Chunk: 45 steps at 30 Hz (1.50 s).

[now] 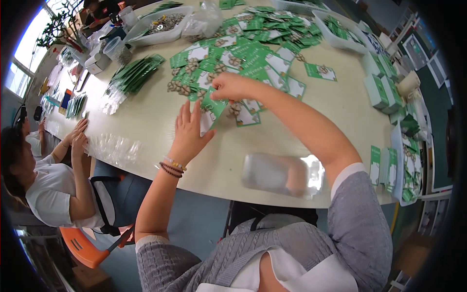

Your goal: The person packages decorative cards into plastic sleeves by hand.

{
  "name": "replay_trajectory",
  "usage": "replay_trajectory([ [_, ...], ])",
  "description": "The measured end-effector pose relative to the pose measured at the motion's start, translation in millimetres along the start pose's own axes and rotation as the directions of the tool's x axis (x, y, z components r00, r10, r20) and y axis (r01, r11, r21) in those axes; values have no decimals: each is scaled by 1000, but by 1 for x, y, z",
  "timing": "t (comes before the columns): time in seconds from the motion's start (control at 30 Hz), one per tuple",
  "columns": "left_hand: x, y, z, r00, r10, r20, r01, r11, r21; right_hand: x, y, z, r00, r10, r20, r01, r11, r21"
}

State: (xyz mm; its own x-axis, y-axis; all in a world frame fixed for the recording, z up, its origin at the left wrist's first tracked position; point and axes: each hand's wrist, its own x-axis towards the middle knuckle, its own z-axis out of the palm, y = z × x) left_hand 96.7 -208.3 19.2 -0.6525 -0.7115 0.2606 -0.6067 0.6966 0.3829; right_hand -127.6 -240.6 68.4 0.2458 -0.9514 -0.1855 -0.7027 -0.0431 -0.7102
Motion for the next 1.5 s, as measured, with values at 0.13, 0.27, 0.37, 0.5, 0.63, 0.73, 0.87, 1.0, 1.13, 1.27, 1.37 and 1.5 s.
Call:
replay_trajectory([
  [0.13,-20,105,-8,989,144,12,-142,982,-122,-114,3,-56,979,-106,-173,66,973,-221],
  [0.27,-66,192,22,896,418,149,-373,892,-256,-222,4,-90,967,112,-231,-133,988,-76],
  [0.37,-75,214,50,867,465,181,-433,881,-189,-284,21,-94,931,289,-223,-276,957,89],
  [0.5,-79,212,65,874,464,148,-443,883,-154,-348,44,-82,894,384,-228,-304,898,319],
  [0.63,-77,208,65,905,407,120,-350,876,-331,-391,64,-57,851,462,-249,-319,832,454],
  [0.73,-81,204,70,994,86,69,-23,773,-634,-411,74,-35,832,486,-267,-256,764,593],
  [0.87,-83,203,74,998,7,62,36,749,-662,-426,73,4,644,650,-404,-208,657,725],
  [1.0,-83,206,69,996,-29,83,78,734,-675,-420,65,38,481,723,-496,-33,580,814],
  [1.13,-82,212,65,975,-170,142,219,655,-723,-415,50,61,471,712,-521,59,564,824],
  [1.27,-80,213,66,998,-5,57,38,807,-589,-408,40,77,433,718,-545,61,580,812],
  [1.37,-76,226,60,991,131,-5,-123,916,-381,-405,35,85,428,707,-564,75,594,801],
  [1.5,-75,229,67,982,188,27,-173,942,-287,-404,30,93,406,711,-573,139,572,808],
])
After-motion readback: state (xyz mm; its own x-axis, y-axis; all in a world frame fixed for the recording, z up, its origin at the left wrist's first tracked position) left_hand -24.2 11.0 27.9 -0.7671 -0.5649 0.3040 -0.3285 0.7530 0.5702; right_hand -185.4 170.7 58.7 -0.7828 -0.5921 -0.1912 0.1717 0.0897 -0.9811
